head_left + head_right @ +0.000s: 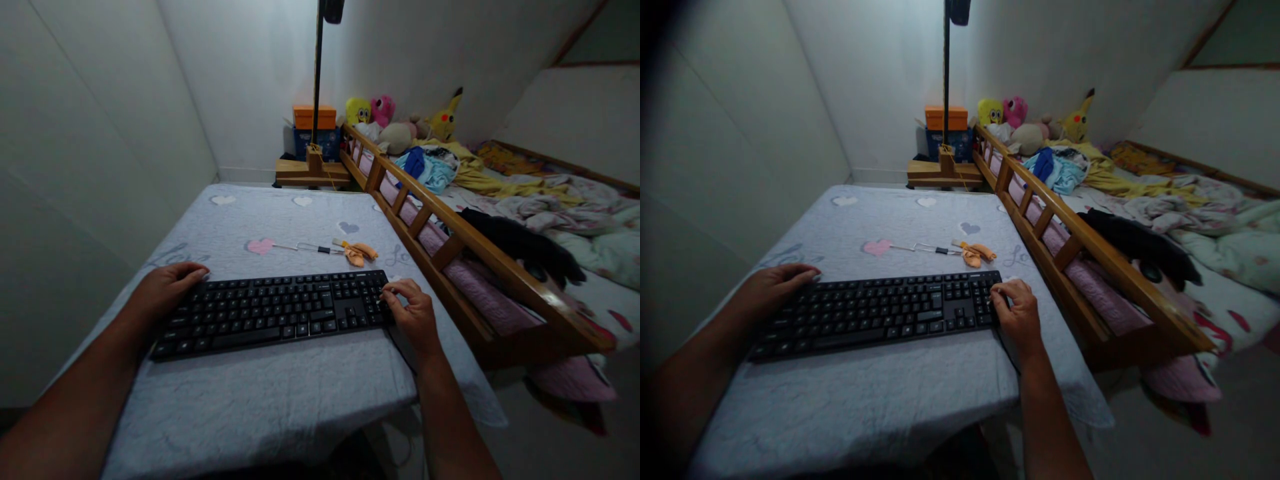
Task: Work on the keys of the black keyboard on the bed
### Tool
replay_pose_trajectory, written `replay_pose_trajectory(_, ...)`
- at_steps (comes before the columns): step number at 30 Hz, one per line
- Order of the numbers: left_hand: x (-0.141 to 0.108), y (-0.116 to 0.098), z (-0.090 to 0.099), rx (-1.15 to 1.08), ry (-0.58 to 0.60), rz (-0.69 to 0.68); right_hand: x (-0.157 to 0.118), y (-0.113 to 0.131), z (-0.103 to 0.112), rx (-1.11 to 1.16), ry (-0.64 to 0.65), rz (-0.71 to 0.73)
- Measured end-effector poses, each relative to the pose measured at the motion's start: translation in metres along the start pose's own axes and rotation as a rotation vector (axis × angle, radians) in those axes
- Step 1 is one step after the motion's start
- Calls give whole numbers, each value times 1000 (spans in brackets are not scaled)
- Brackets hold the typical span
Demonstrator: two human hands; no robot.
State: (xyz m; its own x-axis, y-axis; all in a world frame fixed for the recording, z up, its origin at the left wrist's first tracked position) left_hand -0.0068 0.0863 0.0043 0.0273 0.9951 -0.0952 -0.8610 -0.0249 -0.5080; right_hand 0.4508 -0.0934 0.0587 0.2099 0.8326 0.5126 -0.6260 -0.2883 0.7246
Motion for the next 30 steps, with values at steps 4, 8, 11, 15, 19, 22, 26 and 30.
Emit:
replay_pose_trajectory(4,-2,-2,1,-3,0,4,0,3,-4,20,29,9)
replay_pose_trajectory(8,-3,-5,3,5,-6,11,0,5,-8,32,51,0)
replay_pose_trajectory(11,-1,-4,2,8,2,2,1,5,-8,32,48,-7)
replay_pose_trajectory(15,1,-1,0,5,5,-17,1,4,-8,31,43,-13)
replay_pose_trajectory(19,1,2,-2,3,11,1,1,0,-8,26,32,-16)
replay_pose_trajectory(22,1,2,-2,21,11,6,1,-3,-8,31,21,-18)
replay_pose_trajectory(26,2,3,-1,10,10,-5,1,-4,-9,39,25,-32)
replay_pose_trajectory(30,3,4,-3,8,23,-3,0,-1,-9,54,42,-25)
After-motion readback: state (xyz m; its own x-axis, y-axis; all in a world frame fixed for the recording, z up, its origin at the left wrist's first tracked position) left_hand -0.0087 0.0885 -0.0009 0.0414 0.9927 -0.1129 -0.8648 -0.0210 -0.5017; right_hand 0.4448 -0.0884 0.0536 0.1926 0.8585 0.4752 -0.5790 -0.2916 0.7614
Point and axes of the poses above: each hand's wrist, its own x-axis towards the middle knuckle, its own z-axis out of the back of the hand, y = z × x, the point moved 9 cm from there along x, towards the middle knuckle, and after that the axes turned 9 degrees about x, right-handed, at the moved point
